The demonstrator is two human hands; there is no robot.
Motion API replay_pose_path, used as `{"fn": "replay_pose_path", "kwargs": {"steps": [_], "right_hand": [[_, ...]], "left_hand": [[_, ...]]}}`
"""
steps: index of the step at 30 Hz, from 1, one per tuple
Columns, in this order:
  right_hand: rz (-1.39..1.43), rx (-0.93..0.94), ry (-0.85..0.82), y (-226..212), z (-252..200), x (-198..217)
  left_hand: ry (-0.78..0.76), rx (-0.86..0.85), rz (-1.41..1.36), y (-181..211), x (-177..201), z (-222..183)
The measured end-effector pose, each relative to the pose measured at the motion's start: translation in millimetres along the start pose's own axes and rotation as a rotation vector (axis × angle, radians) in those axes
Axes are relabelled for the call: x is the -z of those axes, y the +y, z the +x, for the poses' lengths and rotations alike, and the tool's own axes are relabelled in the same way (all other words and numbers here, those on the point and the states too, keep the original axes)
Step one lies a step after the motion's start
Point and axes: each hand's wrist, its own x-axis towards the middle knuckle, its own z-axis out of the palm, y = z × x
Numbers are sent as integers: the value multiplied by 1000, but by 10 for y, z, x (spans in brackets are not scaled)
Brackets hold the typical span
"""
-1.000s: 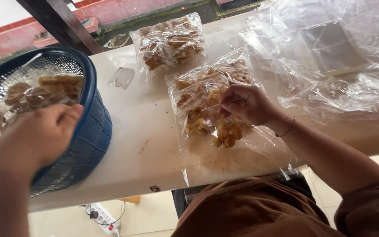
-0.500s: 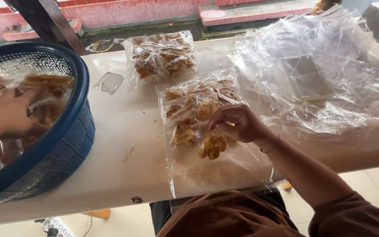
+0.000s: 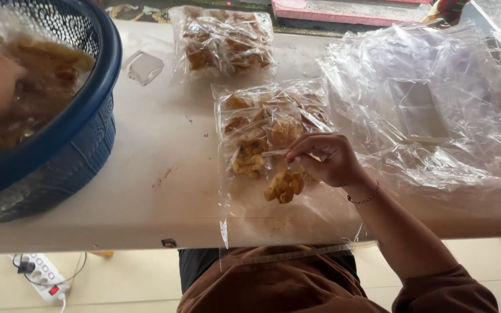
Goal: The person places pieces of snacks into small plastic bags by hand and سپس ties the bags closed.
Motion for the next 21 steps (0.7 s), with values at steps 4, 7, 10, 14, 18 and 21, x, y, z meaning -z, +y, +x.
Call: {"fn": "replay_pose_path", "kwargs": {"steps": [4,7,10,14,18,21], "right_hand": [[4,23,91,-23,-26,-30],[-52,46,73,0,-69,29],[-121,26,27,-46,-68,30],[-93,-52,68,-46,-58,7],[-93,-83,58,-41,-54,19],[-68,-94,27,-5,-62,29]], "left_hand": [[112,-24,100,-7,-26,-15],[202,-50,174,-2,1,29],[274,-81,42,126,360,-204],[115,-76,-737,789,1486,-780],[177,-121,-470,662,1086,-570],[186,-292,-126,596,904,-382]]}}
